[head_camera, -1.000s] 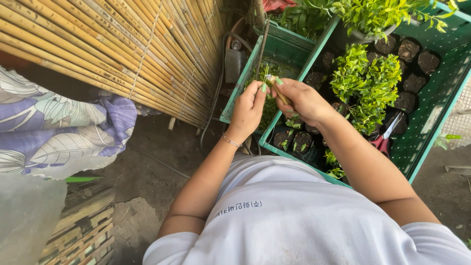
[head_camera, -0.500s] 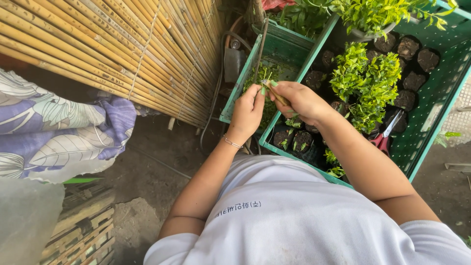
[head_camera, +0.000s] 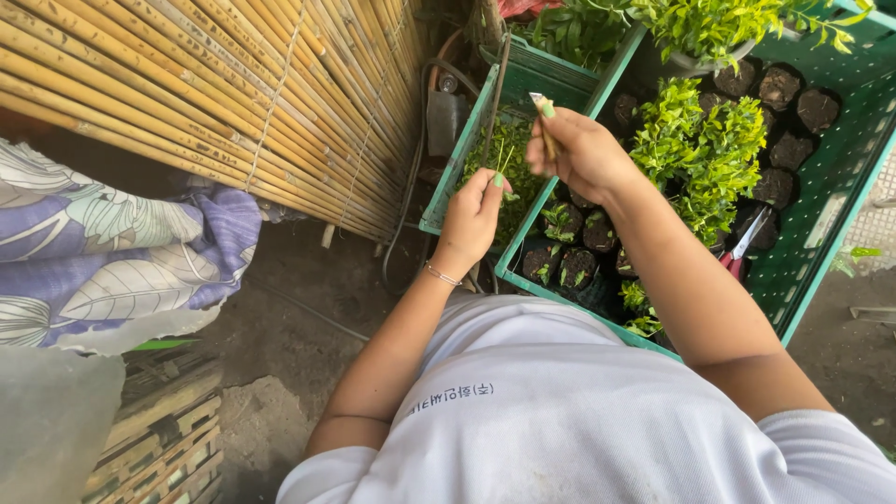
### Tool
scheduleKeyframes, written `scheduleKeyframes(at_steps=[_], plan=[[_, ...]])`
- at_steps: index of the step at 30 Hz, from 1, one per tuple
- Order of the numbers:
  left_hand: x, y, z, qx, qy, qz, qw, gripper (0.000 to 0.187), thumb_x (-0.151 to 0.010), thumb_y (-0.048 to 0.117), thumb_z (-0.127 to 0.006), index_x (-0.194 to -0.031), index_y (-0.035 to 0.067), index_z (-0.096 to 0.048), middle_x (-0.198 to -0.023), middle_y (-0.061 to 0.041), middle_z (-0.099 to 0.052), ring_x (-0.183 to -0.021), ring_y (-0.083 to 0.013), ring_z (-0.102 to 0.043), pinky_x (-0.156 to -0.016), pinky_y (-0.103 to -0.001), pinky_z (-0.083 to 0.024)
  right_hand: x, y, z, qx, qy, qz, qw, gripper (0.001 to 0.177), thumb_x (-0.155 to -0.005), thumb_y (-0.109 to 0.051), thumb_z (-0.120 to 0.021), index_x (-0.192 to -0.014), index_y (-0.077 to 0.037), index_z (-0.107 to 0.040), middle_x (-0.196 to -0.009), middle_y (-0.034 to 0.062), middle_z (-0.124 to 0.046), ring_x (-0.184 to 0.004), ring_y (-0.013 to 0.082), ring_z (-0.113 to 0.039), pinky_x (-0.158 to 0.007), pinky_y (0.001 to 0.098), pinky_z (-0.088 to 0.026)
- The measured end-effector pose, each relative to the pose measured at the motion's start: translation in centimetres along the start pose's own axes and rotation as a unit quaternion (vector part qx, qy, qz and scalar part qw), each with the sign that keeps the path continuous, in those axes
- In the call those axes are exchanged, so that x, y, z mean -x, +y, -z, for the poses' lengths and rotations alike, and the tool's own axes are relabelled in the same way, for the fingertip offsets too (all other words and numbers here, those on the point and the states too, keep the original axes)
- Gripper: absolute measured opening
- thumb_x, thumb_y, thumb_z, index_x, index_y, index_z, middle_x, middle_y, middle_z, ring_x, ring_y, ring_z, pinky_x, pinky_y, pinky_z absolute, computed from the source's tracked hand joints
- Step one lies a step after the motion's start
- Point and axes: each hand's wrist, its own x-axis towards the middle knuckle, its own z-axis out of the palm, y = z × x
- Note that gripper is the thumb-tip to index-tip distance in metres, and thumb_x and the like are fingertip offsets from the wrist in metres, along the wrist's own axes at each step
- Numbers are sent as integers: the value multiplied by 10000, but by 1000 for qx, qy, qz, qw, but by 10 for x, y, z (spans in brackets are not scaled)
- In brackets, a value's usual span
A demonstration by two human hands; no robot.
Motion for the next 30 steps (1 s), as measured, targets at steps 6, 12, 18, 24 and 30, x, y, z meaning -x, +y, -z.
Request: scheduleKeyframes(at_steps=[6, 12, 18, 24, 30], plan=[[1, 16, 17, 429, -176, 122, 878, 195, -1108, 203, -476, -1026, 68, -591, -725, 54, -390, -605, -64, -323, -552, -238, -296, 14, 20, 6, -62, -140, 74, 986, 163, -1032, -110, -643, -1182, -70, -594, -886, -4, -600, -794, 127, -570, -744, 276, -469], [-2, 18, 18, 622, -295, 155, 709, 209, -1120, 211, -464, -1011, 63, -563, -726, 38, -326, -592, -89, -287, -558, -260, -261, 23, 31, -6, -119, -169, 57, 977, 246, -947, -77, -716, -1181, -10, -680, -976, 75, -725, -868, 146, -671, -808, 277, -531], [1, 27, 12, 500, -212, 169, 823, 207, -1054, 182, -485, -1123, 23, -597, -817, -26, -595, -666, -132, -510, -624, -288, -434, 24, 36, -4, -84, -106, 121, 983, 51, -968, -35, -746, -965, -14, -700, -850, 87, -716, -745, 142, -649, -710, 273, -517], [8, 39, 11, 49, 3, -228, 972, 89, -1083, 113, -613, -1096, 26, -598, -941, -28, -655, -851, -84, -624, -758, -266, -514, 31, 28, -19, -17, -14, 153, 988, 57, -957, -29, -754, -965, -12, -700, -867, 55, -709, -723, 96, -605, -671, 257, -475], [4, 21, 2, 114, 4, -90, 989, 139, -1093, 150, -562, -1037, 32, -609, -720, 18, -476, -641, -45, -407, -545, -265, -359, 51, 12, -31, -9, -58, 130, 990, 154, -1078, -146, -561, -1193, -45, -584, -873, -7, -603, -732, 92, -531, -673, 237, -446]])
